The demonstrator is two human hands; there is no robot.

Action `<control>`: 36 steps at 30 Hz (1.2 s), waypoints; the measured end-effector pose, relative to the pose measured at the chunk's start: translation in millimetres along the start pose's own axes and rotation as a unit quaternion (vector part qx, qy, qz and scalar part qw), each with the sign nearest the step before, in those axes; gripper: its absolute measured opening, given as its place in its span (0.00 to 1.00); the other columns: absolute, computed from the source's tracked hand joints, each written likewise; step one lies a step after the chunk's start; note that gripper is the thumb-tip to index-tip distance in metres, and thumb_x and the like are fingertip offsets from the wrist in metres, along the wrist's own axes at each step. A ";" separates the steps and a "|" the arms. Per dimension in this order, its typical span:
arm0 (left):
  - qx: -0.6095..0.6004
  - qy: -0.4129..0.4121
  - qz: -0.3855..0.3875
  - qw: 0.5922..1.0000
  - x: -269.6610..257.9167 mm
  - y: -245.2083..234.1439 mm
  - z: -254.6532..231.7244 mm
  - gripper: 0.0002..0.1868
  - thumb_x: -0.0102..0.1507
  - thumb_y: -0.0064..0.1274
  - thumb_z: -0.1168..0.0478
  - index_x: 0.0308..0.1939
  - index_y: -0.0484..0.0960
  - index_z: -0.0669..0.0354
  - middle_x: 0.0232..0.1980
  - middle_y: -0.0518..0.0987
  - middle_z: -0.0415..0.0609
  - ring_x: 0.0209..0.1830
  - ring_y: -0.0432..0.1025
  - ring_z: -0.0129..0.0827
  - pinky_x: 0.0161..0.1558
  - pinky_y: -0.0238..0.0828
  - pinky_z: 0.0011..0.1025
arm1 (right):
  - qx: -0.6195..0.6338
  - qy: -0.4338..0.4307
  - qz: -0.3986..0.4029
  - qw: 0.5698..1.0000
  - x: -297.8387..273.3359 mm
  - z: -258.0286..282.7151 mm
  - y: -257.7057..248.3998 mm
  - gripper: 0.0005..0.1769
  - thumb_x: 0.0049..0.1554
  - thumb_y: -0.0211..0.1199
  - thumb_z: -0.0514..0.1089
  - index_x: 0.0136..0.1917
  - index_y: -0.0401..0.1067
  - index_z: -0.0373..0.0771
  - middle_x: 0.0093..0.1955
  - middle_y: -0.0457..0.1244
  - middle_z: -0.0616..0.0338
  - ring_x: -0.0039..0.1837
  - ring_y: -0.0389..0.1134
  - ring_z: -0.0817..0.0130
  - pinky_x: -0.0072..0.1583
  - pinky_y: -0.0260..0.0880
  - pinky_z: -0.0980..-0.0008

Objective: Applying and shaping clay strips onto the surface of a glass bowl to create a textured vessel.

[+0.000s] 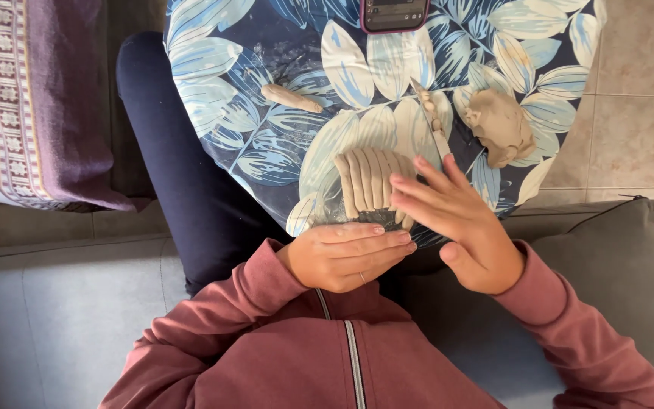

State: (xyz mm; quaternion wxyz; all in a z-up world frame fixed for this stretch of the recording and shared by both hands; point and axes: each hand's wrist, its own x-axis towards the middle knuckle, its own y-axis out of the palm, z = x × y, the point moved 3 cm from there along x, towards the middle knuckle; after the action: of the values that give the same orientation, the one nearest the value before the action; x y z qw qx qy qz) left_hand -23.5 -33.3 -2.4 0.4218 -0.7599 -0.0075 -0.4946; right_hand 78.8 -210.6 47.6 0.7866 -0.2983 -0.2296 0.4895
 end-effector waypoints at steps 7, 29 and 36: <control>0.015 0.016 0.014 1.000 0.0 0.2 0.9 0.14 0.70 0.55 0.64 0.59 0.85 0.59 0.66 0.79 0.41 0.69 0.70 0.26 0.71 0.64 0.24 | -0.048 0.004 -0.025 0.999 16.9 -2.3 -3.6 0.47 0.69 0.18 0.69 0.79 0.50 0.29 0.79 0.56 0.43 0.85 0.48 0.47 0.84 0.32 0.39; 0.013 0.010 0.009 1.000 -1.7 0.4 2.0 0.14 0.70 0.53 0.63 0.59 0.86 0.58 0.65 0.80 0.42 0.68 0.71 0.24 0.71 0.62 0.23 | -0.063 0.014 -0.047 0.997 7.5 0.5 1.6 0.43 0.70 0.24 0.63 0.81 0.40 0.24 0.77 0.60 0.38 0.81 0.58 0.48 0.84 0.26 0.46; 0.018 0.022 0.017 0.999 -9.5 6.3 0.7 0.15 0.71 0.52 0.62 0.60 0.86 0.58 0.66 0.79 0.42 0.69 0.70 0.25 0.73 0.60 0.24 | -0.027 -0.045 -0.029 0.998 -14.8 0.0 15.7 0.38 0.71 0.25 0.60 0.81 0.42 0.27 0.73 0.65 0.47 0.82 0.58 0.59 0.85 0.15 0.50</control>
State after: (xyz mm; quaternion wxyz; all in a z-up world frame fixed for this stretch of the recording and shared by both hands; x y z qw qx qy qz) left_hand -25.2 -33.0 -13.8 0.4441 -0.7409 0.0058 -0.5039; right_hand 62.8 -218.6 35.7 0.7806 -0.2905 -0.2866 0.4734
